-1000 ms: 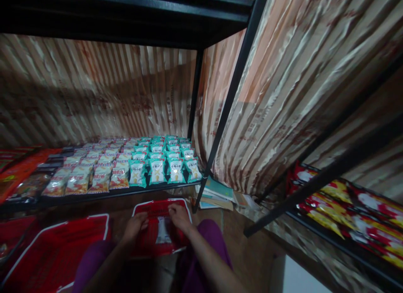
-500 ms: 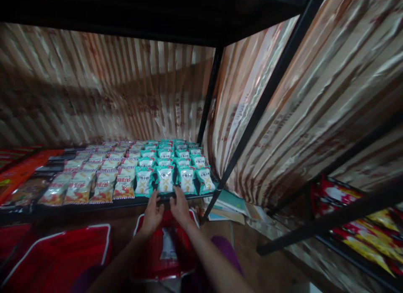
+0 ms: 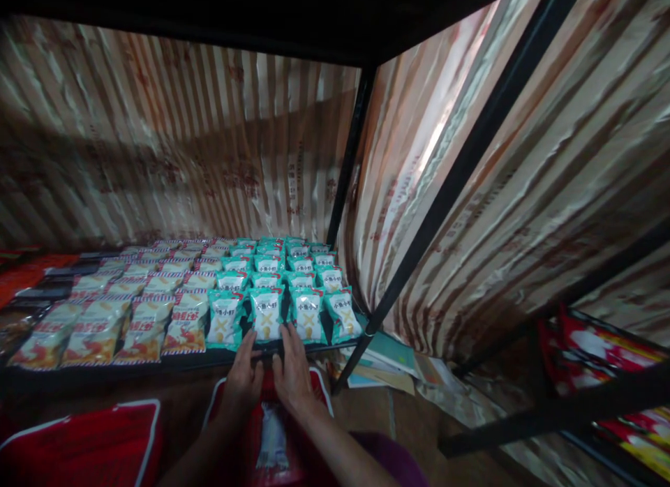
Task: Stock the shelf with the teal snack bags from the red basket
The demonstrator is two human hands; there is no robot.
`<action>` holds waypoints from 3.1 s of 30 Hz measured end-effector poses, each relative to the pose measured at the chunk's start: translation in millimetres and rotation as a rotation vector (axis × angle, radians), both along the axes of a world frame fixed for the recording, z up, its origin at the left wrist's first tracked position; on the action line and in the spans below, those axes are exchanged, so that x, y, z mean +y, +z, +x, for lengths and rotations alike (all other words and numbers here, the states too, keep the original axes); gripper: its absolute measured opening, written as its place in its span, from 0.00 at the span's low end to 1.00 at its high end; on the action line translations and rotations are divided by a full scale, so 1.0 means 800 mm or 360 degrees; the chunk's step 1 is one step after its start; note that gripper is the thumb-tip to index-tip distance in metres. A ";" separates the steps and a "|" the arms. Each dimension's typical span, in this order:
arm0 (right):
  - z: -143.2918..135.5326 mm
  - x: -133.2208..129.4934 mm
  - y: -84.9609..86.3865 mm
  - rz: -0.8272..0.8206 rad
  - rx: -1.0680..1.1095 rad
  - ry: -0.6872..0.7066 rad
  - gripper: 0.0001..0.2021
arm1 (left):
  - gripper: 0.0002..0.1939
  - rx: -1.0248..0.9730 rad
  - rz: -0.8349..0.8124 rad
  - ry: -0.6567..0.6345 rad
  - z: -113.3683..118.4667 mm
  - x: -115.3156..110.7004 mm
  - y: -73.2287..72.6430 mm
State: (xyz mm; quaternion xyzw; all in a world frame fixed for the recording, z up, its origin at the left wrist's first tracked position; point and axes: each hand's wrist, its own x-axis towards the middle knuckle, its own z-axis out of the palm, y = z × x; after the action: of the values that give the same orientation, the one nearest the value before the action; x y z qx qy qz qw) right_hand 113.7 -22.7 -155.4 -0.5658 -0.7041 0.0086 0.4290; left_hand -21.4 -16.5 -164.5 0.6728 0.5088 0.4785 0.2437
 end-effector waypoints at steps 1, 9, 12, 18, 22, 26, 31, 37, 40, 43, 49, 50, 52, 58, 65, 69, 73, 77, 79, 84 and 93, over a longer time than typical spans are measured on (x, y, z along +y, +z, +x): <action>0.000 0.001 0.002 -0.0002 0.0009 0.0016 0.26 | 0.26 0.0046 0.0021 0.0061 0.001 0.002 0.003; -0.004 0.023 0.010 -0.0056 0.0115 0.0065 0.26 | 0.27 0.0303 -0.0057 0.0242 0.011 0.015 0.023; -0.003 0.029 0.007 -0.0091 0.0082 0.0091 0.26 | 0.27 0.0322 -0.0035 0.0312 0.015 0.017 0.021; -0.006 0.031 -0.007 -0.0134 -0.0023 0.0188 0.26 | 0.27 0.0365 0.0079 0.0308 0.015 0.020 0.009; -0.010 0.030 -0.008 -0.0157 -0.0023 0.0203 0.27 | 0.27 0.0327 0.0152 0.0279 0.010 0.025 -0.002; -0.012 0.033 -0.008 -0.0164 0.0005 0.0181 0.28 | 0.27 0.0310 0.0220 0.0227 0.004 0.027 -0.007; -0.013 0.035 -0.010 -0.0181 0.0038 0.0165 0.28 | 0.25 0.0336 0.0239 0.0180 -0.002 0.026 -0.004; -0.015 0.031 -0.011 -0.0167 0.0009 0.0184 0.29 | 0.25 0.0353 0.0240 0.0175 -0.004 0.023 -0.004; -0.015 0.029 -0.011 -0.0157 0.0002 0.0175 0.29 | 0.24 0.0327 0.0241 0.0174 -0.005 0.022 -0.005; -0.014 0.027 -0.013 -0.0145 0.0005 0.0146 0.28 | 0.25 0.0308 0.0298 0.0181 -0.004 0.022 -0.008; -0.017 0.022 -0.013 -0.0176 -0.0005 0.0198 0.29 | 0.25 0.0327 0.0328 0.0229 -0.002 0.022 -0.008; -0.018 0.022 -0.013 -0.0188 0.0000 0.0201 0.29 | 0.25 0.0322 0.0312 0.0224 -0.002 0.022 -0.007; -0.020 0.021 -0.011 -0.0197 0.0018 0.0195 0.29 | 0.25 0.0313 0.0275 0.0221 -0.002 0.022 -0.007; -0.019 0.023 -0.013 -0.0194 0.0030 0.0201 0.30 | 0.25 0.0293 0.0256 0.0202 -0.001 0.023 -0.007; -0.016 0.023 -0.016 -0.0180 -0.0008 0.0197 0.29 | 0.25 0.0294 0.0233 0.0228 -0.001 0.021 -0.005; -0.017 0.020 -0.013 -0.0142 -0.0029 0.0192 0.30 | 0.26 0.0262 0.0113 0.0168 -0.004 0.017 0.000; -0.019 0.016 -0.012 -0.0095 -0.0045 0.0188 0.32 | 0.26 0.0227 0.0011 0.0121 -0.006 0.011 0.004; -0.019 0.013 -0.012 -0.0080 -0.0061 0.0208 0.33 | 0.27 0.0253 -0.0043 0.0112 -0.007 0.006 0.006; -0.019 0.013 -0.012 -0.0112 -0.0065 0.0213 0.33 | 0.26 0.0275 -0.0052 0.0111 -0.007 0.005 0.006; -0.018 0.015 -0.012 -0.0116 -0.0068 0.0236 0.33 | 0.25 0.0326 -0.0031 0.0126 -0.006 0.005 0.004; -0.016 0.017 -0.012 -0.0178 -0.0043 0.0213 0.32 | 0.24 0.0338 -0.0004 0.0088 -0.006 0.008 0.009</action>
State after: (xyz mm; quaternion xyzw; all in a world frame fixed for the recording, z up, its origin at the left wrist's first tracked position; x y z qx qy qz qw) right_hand 101.2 -9.4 -165.4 -0.5406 -0.7445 0.0690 0.3857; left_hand -26.4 -10.4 -157.3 0.7050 0.5508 0.4106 0.1760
